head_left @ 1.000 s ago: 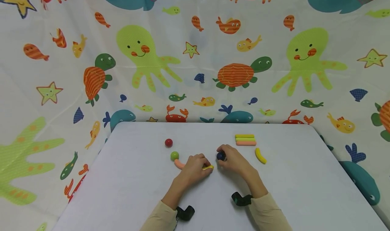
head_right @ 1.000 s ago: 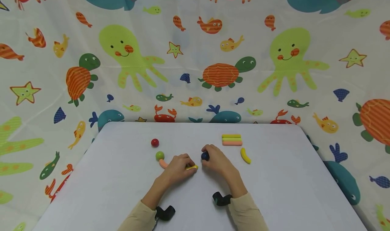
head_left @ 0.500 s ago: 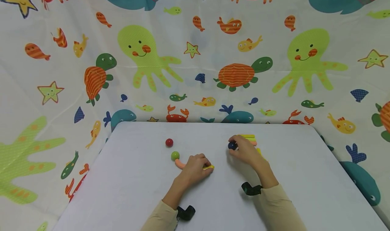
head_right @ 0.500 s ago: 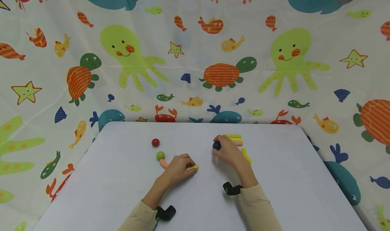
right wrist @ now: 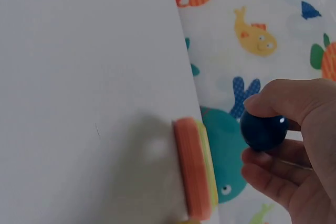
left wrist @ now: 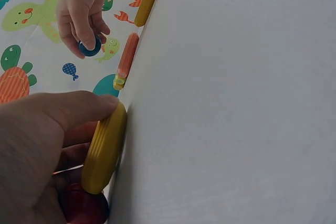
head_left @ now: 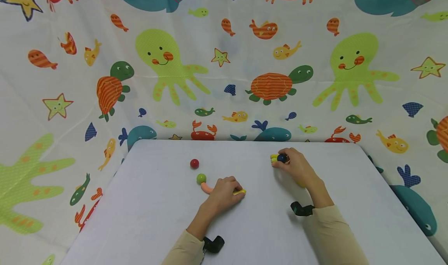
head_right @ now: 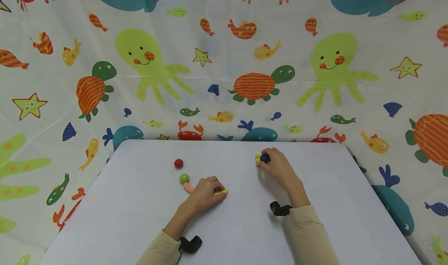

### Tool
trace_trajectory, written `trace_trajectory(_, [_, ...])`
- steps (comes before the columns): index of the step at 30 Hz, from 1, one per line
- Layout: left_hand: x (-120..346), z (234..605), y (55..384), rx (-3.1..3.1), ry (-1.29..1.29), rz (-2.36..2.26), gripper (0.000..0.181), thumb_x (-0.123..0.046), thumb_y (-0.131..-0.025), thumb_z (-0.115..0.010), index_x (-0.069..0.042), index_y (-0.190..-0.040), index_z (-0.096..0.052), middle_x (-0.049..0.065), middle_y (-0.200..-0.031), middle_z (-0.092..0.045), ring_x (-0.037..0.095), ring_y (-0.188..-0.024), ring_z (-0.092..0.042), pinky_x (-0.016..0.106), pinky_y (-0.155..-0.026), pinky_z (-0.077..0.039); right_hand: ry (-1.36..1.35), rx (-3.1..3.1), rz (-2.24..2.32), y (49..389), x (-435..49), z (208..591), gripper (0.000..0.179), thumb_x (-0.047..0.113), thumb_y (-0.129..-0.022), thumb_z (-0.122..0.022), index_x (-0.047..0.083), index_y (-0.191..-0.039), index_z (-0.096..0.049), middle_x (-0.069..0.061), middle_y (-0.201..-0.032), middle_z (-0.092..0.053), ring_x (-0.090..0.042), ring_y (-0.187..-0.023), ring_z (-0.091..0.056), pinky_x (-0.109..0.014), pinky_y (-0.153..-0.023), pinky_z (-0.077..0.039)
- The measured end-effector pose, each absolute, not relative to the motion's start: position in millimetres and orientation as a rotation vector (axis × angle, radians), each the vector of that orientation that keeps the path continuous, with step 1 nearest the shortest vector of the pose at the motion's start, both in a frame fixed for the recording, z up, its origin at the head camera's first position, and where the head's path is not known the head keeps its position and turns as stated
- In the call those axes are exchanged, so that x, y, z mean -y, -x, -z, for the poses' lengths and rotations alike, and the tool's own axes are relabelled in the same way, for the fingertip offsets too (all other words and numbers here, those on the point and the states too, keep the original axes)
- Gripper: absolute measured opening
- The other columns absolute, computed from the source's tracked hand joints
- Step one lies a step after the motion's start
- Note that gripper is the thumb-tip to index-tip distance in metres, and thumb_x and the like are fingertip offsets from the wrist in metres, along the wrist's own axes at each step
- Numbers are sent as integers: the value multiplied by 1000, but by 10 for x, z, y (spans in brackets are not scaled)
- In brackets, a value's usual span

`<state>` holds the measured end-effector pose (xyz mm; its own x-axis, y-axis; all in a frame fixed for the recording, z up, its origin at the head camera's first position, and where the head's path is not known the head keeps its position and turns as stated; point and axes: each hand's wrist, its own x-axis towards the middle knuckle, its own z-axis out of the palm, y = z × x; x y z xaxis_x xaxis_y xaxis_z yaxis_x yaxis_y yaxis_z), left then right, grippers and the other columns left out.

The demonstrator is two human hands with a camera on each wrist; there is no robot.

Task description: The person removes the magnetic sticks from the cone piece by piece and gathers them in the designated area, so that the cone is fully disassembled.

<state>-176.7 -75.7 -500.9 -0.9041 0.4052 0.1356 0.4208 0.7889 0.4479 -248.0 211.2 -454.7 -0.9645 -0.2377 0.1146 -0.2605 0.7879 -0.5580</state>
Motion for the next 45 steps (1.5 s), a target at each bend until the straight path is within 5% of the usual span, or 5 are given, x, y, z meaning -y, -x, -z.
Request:
trace_trajectory(4, [758, 5005, 1764, 2945, 677, 750, 21, -31, -91, -73, -12, -96, -78, -4, -92, -67, 12, -89, -62, 34, -83, -46, -345, 2978, -879, 2515, -2228, 4531, 54, 33, -93, -71, 1, -134, -56, -24, -133, -57, -37, -114, -56, -54, -100, -51])
trace_trajectory(45, [759, 5008, 1756, 2942, 667, 764, 20, -31, -91, -72, -12, -96, -77, -4, -92, -66, 12, -90, -61, 35, -84, -46, 13, 3052, -811, 2779, -2952, 4920, 50, 12, -95, -62, -12, -135, -45, -38, -134, -44, -51, -123, -47, -65, -107, -39])
